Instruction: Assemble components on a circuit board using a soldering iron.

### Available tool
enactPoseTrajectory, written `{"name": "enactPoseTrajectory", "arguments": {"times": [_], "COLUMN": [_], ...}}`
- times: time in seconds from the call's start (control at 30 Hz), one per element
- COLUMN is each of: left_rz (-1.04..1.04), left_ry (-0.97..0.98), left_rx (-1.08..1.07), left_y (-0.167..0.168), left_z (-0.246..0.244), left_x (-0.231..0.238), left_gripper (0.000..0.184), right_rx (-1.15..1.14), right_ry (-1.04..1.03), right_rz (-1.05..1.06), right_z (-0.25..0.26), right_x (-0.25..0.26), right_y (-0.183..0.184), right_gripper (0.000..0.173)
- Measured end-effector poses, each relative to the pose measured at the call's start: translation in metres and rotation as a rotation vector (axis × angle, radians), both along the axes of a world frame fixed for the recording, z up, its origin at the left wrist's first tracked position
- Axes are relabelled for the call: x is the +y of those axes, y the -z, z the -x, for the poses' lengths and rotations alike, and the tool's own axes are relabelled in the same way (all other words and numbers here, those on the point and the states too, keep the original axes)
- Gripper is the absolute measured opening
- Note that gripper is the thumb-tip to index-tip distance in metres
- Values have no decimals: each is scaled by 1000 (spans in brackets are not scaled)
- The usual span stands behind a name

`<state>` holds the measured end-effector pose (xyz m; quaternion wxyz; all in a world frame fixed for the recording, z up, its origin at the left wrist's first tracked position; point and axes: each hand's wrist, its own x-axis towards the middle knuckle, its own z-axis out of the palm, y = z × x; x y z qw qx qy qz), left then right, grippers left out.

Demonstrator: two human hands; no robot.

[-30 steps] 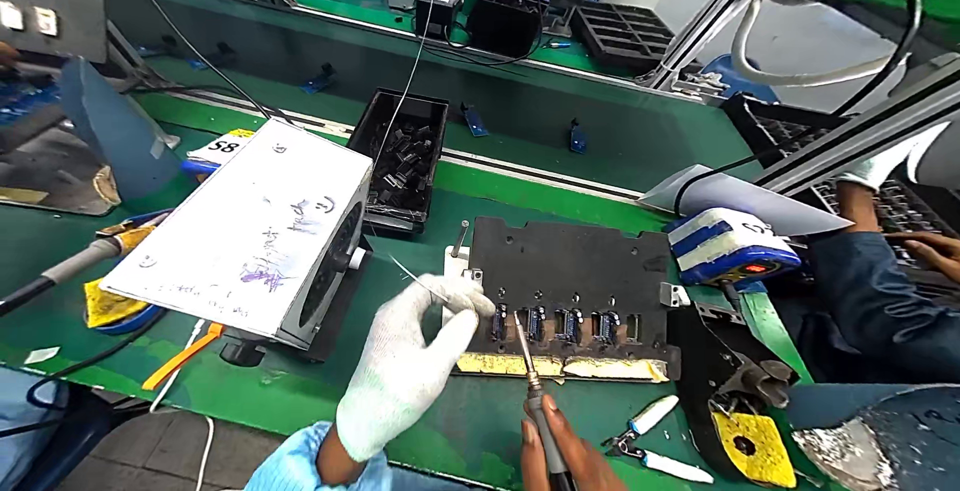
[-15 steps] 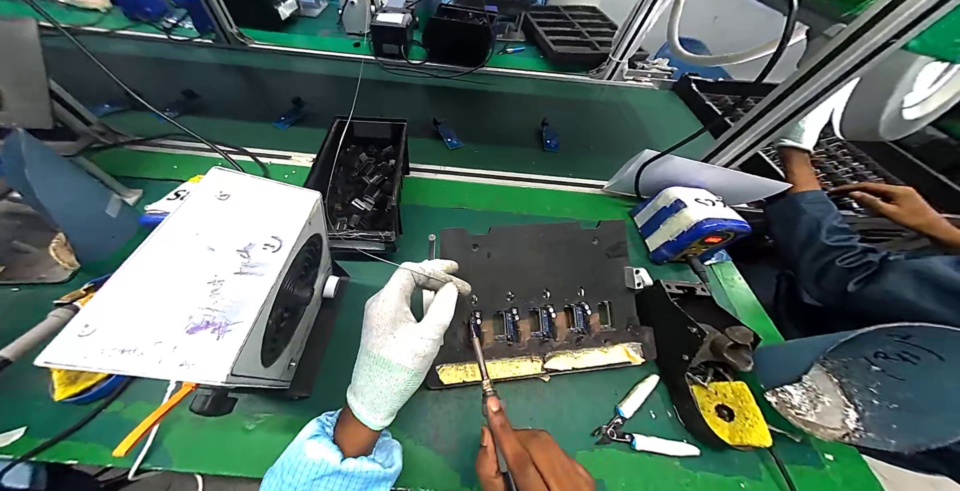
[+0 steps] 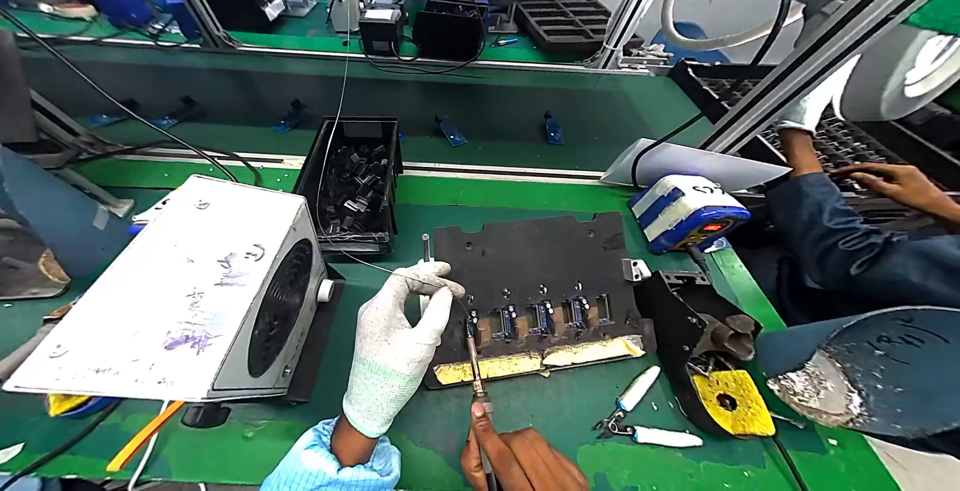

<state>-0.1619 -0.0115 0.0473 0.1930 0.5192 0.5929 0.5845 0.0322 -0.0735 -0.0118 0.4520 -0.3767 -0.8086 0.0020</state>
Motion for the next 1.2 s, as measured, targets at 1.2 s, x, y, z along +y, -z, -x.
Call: {"name": "enactPoseTrajectory", "arguments": {"times": [1.2], "left_rz": [-70], "left_ry": [74], "left_rx": [274], "left_y": [19], "left_z": [3], "left_x": [-3], "left_gripper": [13], "right_rx": [101], "right_ry": [12], "right_rz": [25], "right_z": [14], "right_x": [2], "right_y": [-11], "right_gripper": [16]}}
